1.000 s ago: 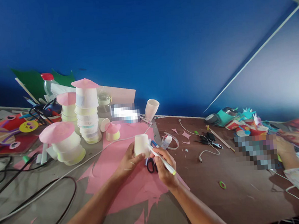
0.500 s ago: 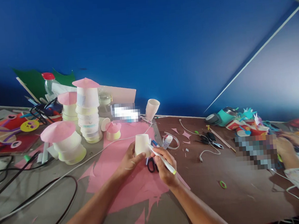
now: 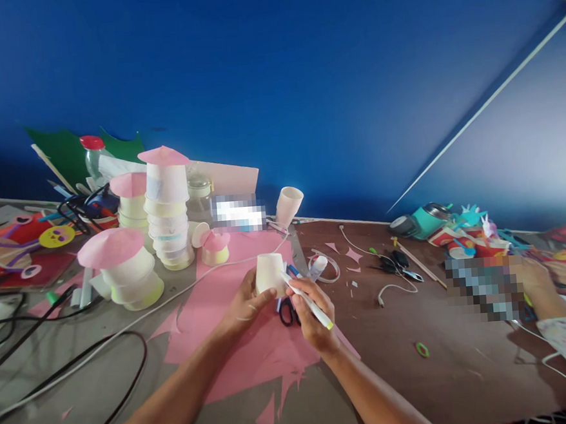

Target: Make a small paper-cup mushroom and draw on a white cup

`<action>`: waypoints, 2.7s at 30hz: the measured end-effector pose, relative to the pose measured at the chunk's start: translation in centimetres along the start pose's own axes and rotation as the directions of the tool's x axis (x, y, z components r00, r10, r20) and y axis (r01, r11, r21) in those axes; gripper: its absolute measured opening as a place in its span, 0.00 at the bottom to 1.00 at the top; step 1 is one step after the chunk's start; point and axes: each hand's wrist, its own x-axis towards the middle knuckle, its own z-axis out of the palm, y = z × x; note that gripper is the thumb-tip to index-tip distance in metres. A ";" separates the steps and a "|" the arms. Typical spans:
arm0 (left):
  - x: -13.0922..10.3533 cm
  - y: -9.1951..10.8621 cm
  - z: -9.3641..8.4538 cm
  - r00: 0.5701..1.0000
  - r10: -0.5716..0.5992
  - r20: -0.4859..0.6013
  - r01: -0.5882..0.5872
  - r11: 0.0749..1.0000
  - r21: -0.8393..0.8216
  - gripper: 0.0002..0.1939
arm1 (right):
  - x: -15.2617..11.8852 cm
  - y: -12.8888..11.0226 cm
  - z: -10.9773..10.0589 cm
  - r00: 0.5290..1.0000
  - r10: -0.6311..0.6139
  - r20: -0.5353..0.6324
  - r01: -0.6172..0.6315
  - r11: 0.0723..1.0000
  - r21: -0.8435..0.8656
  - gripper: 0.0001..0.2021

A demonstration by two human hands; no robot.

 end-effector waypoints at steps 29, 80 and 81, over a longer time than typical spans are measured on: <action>0.1 -0.1 0.0 1.000 0.006 -0.015 -0.006 1.000 0.005 0.38 | -0.2 0.0 -0.1 1.000 0.001 0.020 -0.001 1.000 0.012 0.10; 0.0 -0.1 0.0 1.000 0.002 -0.005 -0.002 1.000 0.028 0.37 | -0.1 -0.1 -0.1 1.000 0.008 0.013 -0.008 1.000 0.019 0.10; 0.0 -0.1 0.0 1.000 0.001 -0.006 0.000 1.000 0.027 0.37 | -0.1 -0.1 -0.1 1.000 0.008 0.011 -0.008 1.000 0.020 0.10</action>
